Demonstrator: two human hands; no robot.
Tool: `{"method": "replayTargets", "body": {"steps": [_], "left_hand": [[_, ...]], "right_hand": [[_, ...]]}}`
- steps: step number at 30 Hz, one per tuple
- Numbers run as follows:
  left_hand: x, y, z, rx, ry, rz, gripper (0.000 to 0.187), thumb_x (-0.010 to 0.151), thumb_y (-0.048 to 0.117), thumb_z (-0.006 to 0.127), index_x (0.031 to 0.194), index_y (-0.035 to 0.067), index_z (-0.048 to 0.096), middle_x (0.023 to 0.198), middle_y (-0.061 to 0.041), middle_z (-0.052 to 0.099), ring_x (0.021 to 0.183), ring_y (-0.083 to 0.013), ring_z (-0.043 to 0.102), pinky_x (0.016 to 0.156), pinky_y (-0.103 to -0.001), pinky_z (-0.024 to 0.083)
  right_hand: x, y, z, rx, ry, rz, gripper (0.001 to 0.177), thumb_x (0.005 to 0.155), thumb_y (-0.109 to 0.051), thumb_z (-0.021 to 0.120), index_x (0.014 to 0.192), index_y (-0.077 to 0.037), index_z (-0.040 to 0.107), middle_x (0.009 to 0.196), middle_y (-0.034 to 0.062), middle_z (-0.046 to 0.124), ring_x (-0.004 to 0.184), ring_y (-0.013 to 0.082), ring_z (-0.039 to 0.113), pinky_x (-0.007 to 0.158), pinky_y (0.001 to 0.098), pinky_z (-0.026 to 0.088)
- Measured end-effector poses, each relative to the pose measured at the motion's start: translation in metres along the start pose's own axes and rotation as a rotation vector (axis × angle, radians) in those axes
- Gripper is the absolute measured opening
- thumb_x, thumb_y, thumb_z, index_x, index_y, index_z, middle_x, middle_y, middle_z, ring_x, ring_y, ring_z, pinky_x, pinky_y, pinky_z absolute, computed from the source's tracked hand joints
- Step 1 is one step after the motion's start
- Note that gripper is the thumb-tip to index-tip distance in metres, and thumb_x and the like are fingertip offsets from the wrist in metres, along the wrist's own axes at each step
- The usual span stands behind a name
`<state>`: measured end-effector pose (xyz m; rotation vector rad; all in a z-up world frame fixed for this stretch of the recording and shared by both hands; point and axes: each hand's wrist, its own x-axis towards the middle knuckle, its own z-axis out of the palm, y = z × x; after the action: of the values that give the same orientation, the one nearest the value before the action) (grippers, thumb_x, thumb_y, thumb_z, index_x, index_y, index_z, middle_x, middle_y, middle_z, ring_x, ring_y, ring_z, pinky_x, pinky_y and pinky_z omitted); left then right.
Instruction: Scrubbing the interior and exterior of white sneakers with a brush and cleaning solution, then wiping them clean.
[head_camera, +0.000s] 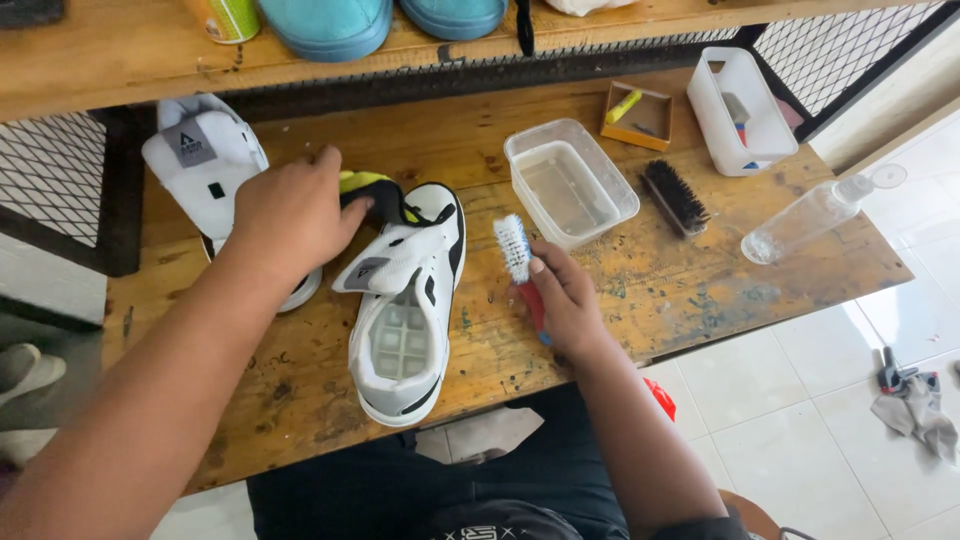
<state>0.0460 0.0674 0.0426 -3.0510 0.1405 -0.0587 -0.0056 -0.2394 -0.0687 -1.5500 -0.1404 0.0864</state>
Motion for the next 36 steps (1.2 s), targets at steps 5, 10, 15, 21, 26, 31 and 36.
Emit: {"method": "replayTargets", "body": {"steps": [5, 10, 15, 21, 26, 31, 36], "left_hand": [[-0.025, -0.009, -0.008, -0.064, 0.143, 0.072, 0.051, 0.101, 0.046, 0.057, 0.130, 0.004, 0.058, 0.113, -0.017, 0.069, 0.094, -0.0399, 0.068, 0.068, -0.053, 0.055], [-0.086, -0.010, -0.011, -0.332, 0.611, 0.373, 0.030, 0.102, 0.016, 0.068, 0.124, -0.005, 0.071, 0.118, -0.020, 0.075, 0.107, -0.0373, 0.070, 0.091, -0.051, 0.054], [-0.140, -0.001, 0.023, -0.643, 0.717, 0.388, 0.014, 0.096, -0.005, 0.067, 0.106, -0.013, 0.070, 0.108, -0.024, 0.074, 0.100, -0.0342, 0.071, 0.093, -0.043, 0.057], [-0.195, -0.027, 0.129, -0.673, 0.272, -0.346, 0.034, 0.093, 0.025, 0.068, 0.119, 0.007, 0.081, 0.121, -0.019, 0.075, 0.110, -0.0319, 0.069, 0.098, -0.040, 0.052], [-0.218, -0.132, 0.315, -0.656, 0.226, -0.118, 0.045, 0.083, 0.038, 0.067, 0.114, 0.008, 0.080, 0.119, -0.019, 0.076, 0.117, -0.0334, 0.072, 0.111, -0.043, 0.054], [-0.177, -0.161, 0.313, 0.031, -0.483, -0.035, 0.033, 0.064, 0.065, 0.070, 0.092, 0.051, 0.080, 0.144, 0.017, 0.060, 0.152, -0.0107, 0.046, 0.136, -0.032, 0.029], [-0.169, -0.155, 0.279, -0.075, -0.175, 0.100, 0.026, 0.070, 0.055, 0.066, 0.090, 0.039, 0.075, 0.128, 0.008, 0.060, 0.133, -0.0164, 0.048, 0.121, -0.037, 0.032]], "right_hand": [[-0.012, -0.038, 0.006, -0.407, 0.029, 0.067, 0.056, 0.089, -0.030, 0.071, 0.137, -0.005, 0.057, 0.101, 0.0089, 0.068, 0.058, 0.0122, 0.059, 0.051, 0.0279, 0.051], [-0.021, -0.025, -0.015, -0.892, 0.026, -0.004, 0.067, 0.087, -0.045, 0.072, 0.140, -0.007, 0.060, 0.121, 0.0100, 0.070, 0.089, 0.0236, 0.066, 0.077, 0.0404, 0.051], [-0.028, -0.020, -0.026, -1.035, 0.034, -0.286, 0.048, 0.089, -0.045, 0.072, 0.122, -0.009, 0.072, 0.093, 0.0060, 0.073, 0.082, 0.0256, 0.066, 0.061, 0.0414, 0.050], [-0.028, -0.008, -0.032, -1.089, 0.031, -0.321, 0.045, 0.086, -0.044, 0.077, 0.119, -0.012, 0.074, 0.103, 0.0047, 0.069, 0.085, 0.0248, 0.065, 0.062, 0.0404, 0.050], [-0.031, -0.015, -0.030, -1.089, 0.015, -0.299, 0.046, 0.089, -0.047, 0.073, 0.122, -0.015, 0.073, 0.104, 0.0042, 0.069, 0.080, 0.0229, 0.065, 0.061, 0.0374, 0.047], [-0.040, -0.015, -0.036, -1.101, 0.013, -0.364, 0.048, 0.093, -0.049, 0.068, 0.129, -0.017, 0.070, 0.106, 0.0045, 0.067, 0.081, 0.0239, 0.063, 0.063, 0.0394, 0.047], [-0.049, 0.053, -0.089, -0.688, 0.465, -0.744, 0.044, 0.079, -0.048, 0.083, 0.106, -0.014, 0.081, 0.097, 0.0037, 0.073, 0.076, 0.0230, 0.071, 0.069, 0.0347, 0.059]]}}
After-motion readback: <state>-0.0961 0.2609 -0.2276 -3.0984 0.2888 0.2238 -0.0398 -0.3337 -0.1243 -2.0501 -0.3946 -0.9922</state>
